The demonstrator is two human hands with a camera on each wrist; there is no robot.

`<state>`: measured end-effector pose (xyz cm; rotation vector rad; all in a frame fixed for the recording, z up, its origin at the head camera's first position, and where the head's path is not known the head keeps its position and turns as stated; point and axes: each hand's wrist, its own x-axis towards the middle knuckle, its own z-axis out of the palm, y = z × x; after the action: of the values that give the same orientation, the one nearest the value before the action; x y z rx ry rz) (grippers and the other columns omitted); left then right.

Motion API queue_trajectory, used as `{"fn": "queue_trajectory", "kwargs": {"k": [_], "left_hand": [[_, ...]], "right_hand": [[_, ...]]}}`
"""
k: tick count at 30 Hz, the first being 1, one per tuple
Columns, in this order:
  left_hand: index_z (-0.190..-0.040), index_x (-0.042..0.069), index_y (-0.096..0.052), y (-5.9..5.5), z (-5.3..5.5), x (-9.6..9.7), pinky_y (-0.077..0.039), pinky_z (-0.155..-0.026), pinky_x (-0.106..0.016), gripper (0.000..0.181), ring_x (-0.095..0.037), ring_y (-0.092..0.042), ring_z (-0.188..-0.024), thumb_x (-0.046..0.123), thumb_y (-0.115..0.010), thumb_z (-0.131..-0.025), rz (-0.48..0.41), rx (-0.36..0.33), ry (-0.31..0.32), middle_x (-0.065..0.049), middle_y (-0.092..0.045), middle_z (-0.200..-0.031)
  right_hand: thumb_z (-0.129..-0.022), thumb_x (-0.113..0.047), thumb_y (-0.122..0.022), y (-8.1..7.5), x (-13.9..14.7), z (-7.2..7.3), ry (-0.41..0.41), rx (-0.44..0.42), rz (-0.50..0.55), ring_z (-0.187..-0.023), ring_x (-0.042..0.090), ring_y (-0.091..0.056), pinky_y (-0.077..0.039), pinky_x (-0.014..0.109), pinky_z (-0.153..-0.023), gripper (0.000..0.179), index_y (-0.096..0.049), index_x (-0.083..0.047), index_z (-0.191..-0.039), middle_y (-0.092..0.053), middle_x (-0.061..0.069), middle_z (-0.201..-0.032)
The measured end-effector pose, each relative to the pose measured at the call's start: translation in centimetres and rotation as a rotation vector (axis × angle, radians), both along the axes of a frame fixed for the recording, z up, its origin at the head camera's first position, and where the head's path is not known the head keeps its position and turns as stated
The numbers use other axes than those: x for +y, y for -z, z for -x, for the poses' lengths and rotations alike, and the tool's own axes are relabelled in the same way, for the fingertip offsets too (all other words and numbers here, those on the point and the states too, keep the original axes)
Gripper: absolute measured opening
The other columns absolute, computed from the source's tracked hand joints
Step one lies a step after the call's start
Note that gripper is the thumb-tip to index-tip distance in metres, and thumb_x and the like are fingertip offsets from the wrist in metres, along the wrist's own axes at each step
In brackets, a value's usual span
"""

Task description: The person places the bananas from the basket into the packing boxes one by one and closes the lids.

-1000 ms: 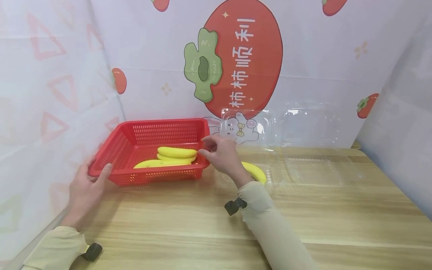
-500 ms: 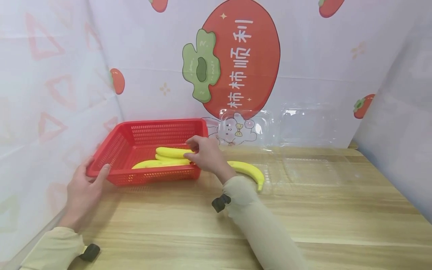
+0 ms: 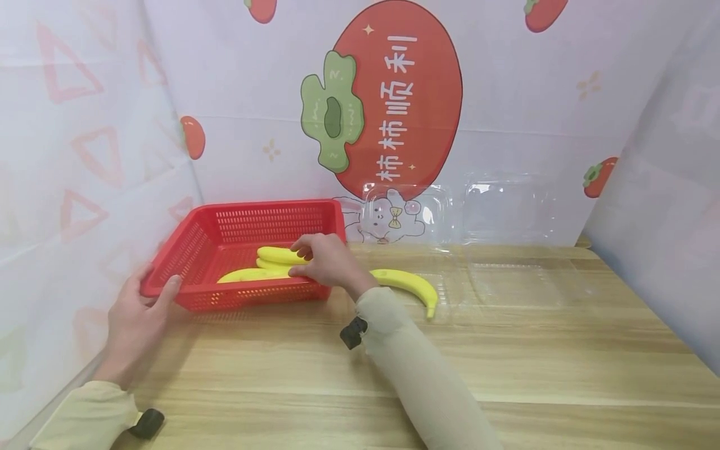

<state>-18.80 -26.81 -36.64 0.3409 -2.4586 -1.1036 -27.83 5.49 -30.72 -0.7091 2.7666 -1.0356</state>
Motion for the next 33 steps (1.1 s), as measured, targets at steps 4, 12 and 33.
{"fn": "queue_trajectory", "kwargs": {"k": [4,12,33], "left_hand": [[-0.168,0.008,-0.028,0.1,0.0,0.0,-0.050,-0.100,-0.048,0.081,-0.040,-0.053,-0.133,0.050,-0.058,-0.105,0.006,0.002,0.000,-0.025,-0.046,-0.161],[-0.167,0.006,-0.031,0.1,-0.1,0.1,-0.046,-0.095,-0.032,0.078,-0.040,-0.054,-0.130,0.046,-0.060,-0.105,0.000,0.030,0.005,-0.026,-0.048,-0.159],[-0.168,0.008,-0.028,0.1,-0.1,0.0,-0.050,-0.099,-0.039,0.081,-0.040,-0.053,-0.133,0.049,-0.059,-0.106,-0.004,0.004,0.005,-0.025,-0.047,-0.160]], "right_hand": [[-0.091,-0.029,-0.085,0.1,-0.4,0.3,-0.027,-0.014,-0.021,-0.121,0.020,-0.068,-0.060,0.037,-0.104,0.047,-0.073,-0.021,-0.136,-0.076,0.001,-0.129],[-0.090,-0.030,-0.086,0.4,-1.4,0.7,-0.009,-0.034,-0.069,-0.123,0.018,-0.067,-0.059,0.034,-0.105,0.051,-0.072,-0.025,-0.139,-0.076,-0.002,-0.132],[-0.091,-0.024,-0.084,0.5,-2.0,1.9,-0.095,-0.132,-0.056,-0.111,0.014,-0.067,-0.062,0.027,-0.096,0.041,-0.077,-0.026,-0.132,-0.076,-0.006,-0.123]]}}
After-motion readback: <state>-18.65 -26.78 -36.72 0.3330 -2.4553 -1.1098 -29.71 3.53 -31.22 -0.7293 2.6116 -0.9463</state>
